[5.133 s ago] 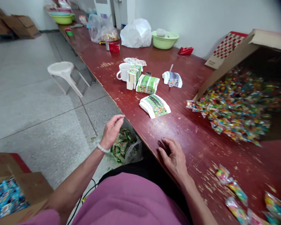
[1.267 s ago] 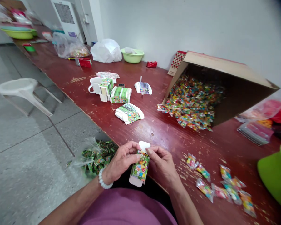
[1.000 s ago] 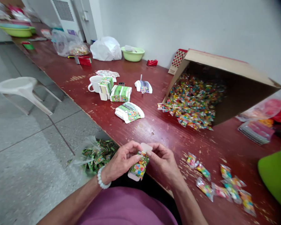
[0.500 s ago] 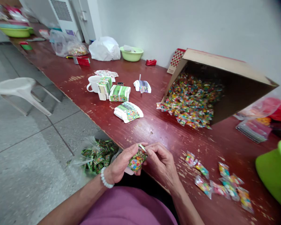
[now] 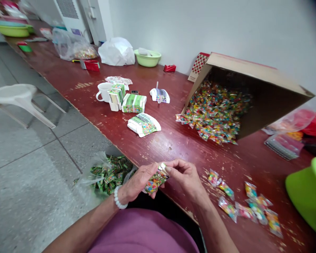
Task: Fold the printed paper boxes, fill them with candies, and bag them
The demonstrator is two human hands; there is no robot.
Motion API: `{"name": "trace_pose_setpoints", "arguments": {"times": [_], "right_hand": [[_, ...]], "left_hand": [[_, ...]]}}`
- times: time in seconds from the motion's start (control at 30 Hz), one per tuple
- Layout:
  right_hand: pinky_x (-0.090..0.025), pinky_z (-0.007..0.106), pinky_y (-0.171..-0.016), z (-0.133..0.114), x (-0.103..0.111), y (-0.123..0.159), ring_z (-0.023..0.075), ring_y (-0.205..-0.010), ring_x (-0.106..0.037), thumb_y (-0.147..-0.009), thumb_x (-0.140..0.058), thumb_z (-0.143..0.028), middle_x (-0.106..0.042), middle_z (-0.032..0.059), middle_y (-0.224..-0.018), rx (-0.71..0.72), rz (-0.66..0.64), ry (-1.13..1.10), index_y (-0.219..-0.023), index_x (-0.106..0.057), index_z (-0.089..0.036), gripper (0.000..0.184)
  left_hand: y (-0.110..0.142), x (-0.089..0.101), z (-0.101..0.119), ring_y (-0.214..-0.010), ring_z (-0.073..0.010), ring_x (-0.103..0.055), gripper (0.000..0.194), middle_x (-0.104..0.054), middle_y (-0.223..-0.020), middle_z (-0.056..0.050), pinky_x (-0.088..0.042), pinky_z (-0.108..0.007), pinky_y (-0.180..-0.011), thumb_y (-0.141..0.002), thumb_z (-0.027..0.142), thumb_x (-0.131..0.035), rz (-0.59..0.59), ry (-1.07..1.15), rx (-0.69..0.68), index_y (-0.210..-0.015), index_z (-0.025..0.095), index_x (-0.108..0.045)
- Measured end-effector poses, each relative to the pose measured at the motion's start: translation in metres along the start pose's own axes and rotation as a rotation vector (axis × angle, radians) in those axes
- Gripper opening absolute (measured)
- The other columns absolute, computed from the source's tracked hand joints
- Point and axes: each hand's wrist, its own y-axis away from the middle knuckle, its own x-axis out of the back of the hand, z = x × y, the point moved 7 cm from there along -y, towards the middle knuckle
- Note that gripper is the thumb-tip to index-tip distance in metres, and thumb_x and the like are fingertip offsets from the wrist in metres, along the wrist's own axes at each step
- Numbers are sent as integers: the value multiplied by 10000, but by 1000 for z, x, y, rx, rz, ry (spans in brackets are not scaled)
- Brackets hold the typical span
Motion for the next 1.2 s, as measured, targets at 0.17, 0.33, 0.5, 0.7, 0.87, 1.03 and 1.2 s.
{"name": "trace_pose_setpoints", "arguments": {"times": [0.17,0.33,0.5,0.7,0.87,1.03,1.2], "right_hand": [[-545,282,-498,8,-9,2,141,-543,-643,-755,-806,-383,-764,62,-904,-26,-80,-121,-759,-697,-175,235],[-556,293,-527,23,-4,1,161,-599,-663,-801,-771,-383,-761,78,-959,-30,-78,-78,-838,-705,-176,220],[-542,270,-573,15,4,2,171,-675,-661,-832,-729,-340,-754,69,-910,83,2,166,-803,-726,-190,152],[-512,282,-662,8,7,0,175,-737,-648,-857,-700,-311,-733,50,-841,142,-29,308,-777,-710,-188,148],[-488,287,-678,1,7,0,181,-745,-634,-865,-676,-268,-702,42,-817,223,-83,461,-771,-721,-193,129],[-499,290,-717,-8,0,5,174,-768,-632,-929,-589,-253,-699,45,-890,324,-63,501,-870,-732,-216,159],[-535,323,-768,7,-9,12,191,-875,-649,-926,-593,-250,-672,72,-1048,393,52,330,-919,-701,-223,112]], "left_hand": [[1,0,-1,-448,-116,-593,640,-670,-720,-62,-450,-197,-404,-944,615,-432,16,91,64,-1369,160,-581],[3,0,-3,-432,-99,-573,629,-666,-719,-59,-441,-187,-403,-939,618,-444,38,65,67,-1344,166,-610],[2,4,2,-488,-99,-560,642,-643,-742,-50,-448,-186,-410,-919,609,-493,59,4,38,-1376,167,-583],[1,4,-1,-504,-106,-563,663,-639,-744,-52,-467,-194,-415,-923,609,-485,31,-12,84,-1405,157,-547],[1,2,-9,-465,-89,-539,663,-633,-735,-44,-433,-175,-388,-927,618,-468,65,-30,127,-1397,159,-552],[-4,4,-9,-465,-93,-543,656,-627,-725,-40,-422,-186,-404,-937,623,-440,94,-4,83,-1370,150,-576],[-4,8,-11,-486,-98,-560,626,-665,-820,-63,-417,-190,-410,-932,621,-454,205,60,81,-1344,168,-585]]}}
